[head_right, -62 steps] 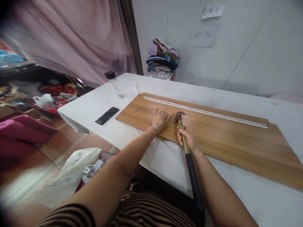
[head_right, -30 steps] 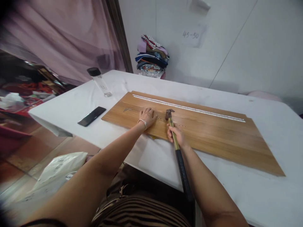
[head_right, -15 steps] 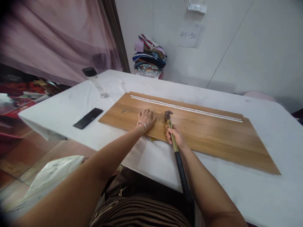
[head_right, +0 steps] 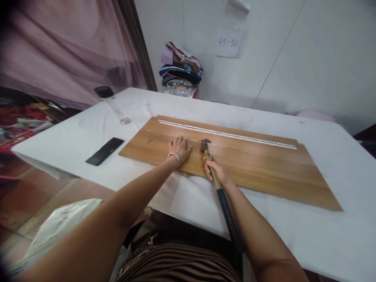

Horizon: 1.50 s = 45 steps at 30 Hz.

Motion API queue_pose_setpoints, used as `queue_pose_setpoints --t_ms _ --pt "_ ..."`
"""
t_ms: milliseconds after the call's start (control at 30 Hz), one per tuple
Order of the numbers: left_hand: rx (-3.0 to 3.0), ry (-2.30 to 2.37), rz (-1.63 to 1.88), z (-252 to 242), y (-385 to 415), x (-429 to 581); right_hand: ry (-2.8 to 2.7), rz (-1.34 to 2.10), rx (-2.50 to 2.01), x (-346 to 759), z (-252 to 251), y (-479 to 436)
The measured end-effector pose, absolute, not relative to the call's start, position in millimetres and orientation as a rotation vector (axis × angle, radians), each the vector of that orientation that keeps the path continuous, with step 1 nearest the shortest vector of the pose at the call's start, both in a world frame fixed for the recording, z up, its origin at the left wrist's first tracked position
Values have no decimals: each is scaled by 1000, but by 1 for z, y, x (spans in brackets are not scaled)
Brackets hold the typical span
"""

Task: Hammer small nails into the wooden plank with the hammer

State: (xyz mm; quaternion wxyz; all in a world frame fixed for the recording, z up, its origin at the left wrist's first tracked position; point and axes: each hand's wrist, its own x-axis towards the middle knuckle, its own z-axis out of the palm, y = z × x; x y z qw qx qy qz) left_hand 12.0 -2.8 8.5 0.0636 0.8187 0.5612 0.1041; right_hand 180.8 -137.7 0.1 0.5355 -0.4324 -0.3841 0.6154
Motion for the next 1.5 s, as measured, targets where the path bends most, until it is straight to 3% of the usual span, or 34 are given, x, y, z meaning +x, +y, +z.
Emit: queue_pose_setpoints --t_ms 1500 --pt "2470 1776 163 9 3 11 -866 1482 -1001 174 1 -137"
